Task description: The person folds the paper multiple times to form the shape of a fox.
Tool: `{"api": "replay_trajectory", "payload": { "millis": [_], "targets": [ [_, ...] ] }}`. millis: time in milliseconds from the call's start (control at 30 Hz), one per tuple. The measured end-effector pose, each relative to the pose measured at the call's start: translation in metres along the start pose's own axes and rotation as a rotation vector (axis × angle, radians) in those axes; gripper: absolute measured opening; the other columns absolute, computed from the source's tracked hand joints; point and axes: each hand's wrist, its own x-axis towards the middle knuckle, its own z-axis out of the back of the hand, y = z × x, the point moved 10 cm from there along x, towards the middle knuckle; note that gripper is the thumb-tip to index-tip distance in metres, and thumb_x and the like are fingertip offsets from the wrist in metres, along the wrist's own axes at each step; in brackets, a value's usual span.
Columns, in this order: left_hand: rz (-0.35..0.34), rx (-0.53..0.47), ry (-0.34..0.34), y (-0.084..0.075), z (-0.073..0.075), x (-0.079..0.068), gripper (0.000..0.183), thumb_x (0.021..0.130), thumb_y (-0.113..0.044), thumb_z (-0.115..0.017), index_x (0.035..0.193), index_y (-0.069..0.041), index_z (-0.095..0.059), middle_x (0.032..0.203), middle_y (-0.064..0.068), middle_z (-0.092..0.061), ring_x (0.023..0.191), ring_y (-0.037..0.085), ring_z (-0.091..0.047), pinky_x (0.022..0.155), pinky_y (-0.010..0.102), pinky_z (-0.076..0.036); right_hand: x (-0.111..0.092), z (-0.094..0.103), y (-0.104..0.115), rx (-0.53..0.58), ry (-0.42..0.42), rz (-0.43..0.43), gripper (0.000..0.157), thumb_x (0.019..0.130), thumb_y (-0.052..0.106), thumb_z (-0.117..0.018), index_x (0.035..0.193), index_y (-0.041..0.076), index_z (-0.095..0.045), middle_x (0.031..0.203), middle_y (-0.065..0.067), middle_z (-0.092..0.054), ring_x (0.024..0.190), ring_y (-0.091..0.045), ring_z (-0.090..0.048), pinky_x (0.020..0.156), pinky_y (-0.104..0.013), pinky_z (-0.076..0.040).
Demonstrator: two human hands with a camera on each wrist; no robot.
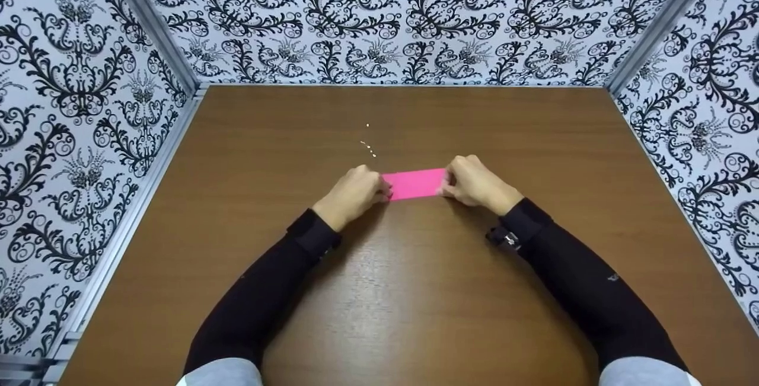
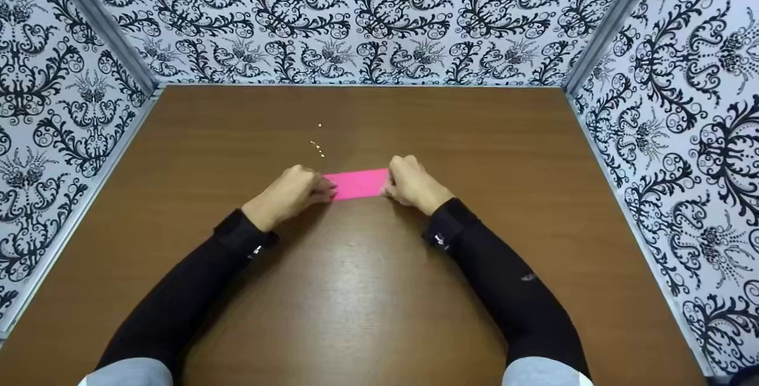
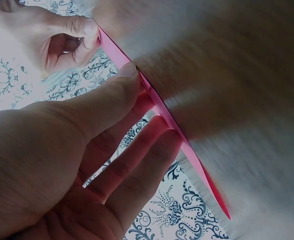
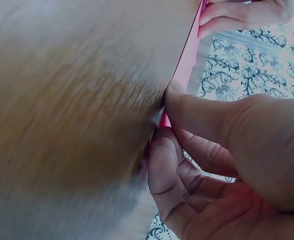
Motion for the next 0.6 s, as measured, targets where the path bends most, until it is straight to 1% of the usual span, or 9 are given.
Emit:
{"api": "replay_trajectory", "payload": {
  "millis": [100, 200, 400, 467, 600],
  "targets": [
    [-0.02, 0.011, -0.015, -0.0021, 0.001, -0.0005, 0.01, 0.104, -0.015, -0.089, 0.096, -0.009, -0.09, 0.098, 0.005, -0.091, 0.094, 0.026, -0.089, 0.088, 0.046, -0.073, -0.0015, 0.0001, -0.002, 0.015, 0.001, 0.006, 0.022, 0.102, 0.009, -0.085, 0.08, 0.007, -0.083, 0.087, -0.01, -0.085, 0.064, -0.012, -0.056, 0.065, -0.028, -0.046],
    [-0.026, 0.013, -0.016, -0.0026, 0.0012, -0.0004, 0.011, 0.104, -0.014, -0.089, 0.094, -0.009, -0.089, 0.096, 0.005, -0.091, 0.093, 0.026, -0.089, 0.088, 0.047, -0.073, -0.0026, 0.0008, -0.0018, 0.018, -0.013, 0.016, 0.021, 0.102, 0.009, -0.084, 0.08, 0.008, -0.084, 0.087, -0.009, -0.086, 0.063, -0.011, -0.055, 0.066, -0.028, -0.045],
    [-0.003, 0.017, -0.012, -0.0007, 0.0011, -0.0001, 0.006, 0.104, -0.015, -0.089, 0.101, -0.01, -0.092, 0.101, 0.006, -0.092, 0.097, 0.027, -0.09, 0.091, 0.047, -0.074, -0.006, 0.0012, -0.0056, 0.031, -0.035, -0.014, 0.02, 0.102, 0.014, -0.086, 0.082, 0.011, -0.084, 0.085, -0.007, -0.084, 0.064, -0.012, -0.059, 0.069, -0.029, -0.049],
    [0.004, 0.021, -0.013, 0.0, 0.0009, 0.0002, 0.007, 0.104, -0.016, -0.089, 0.105, -0.01, -0.093, 0.104, 0.007, -0.092, 0.098, 0.028, -0.09, 0.092, 0.047, -0.074, -0.0067, 0.0016, -0.0065, 0.039, -0.038, -0.024, 0.022, 0.103, 0.016, -0.086, 0.082, 0.011, -0.084, 0.084, -0.007, -0.083, 0.065, -0.013, -0.059, 0.069, -0.03, -0.049],
    [0.017, 0.017, -0.006, 0.0005, 0.0, 0.0006, 0.012, 0.105, -0.018, -0.088, 0.111, -0.009, -0.093, 0.109, 0.009, -0.092, 0.101, 0.03, -0.09, 0.096, 0.047, -0.073, -0.0074, 0.0026, -0.0065, 0.054, -0.046, -0.026, 0.019, 0.102, 0.016, -0.088, 0.084, 0.011, -0.084, 0.085, -0.007, -0.083, 0.067, -0.014, -0.061, 0.069, -0.031, -0.05]
  ]
}}
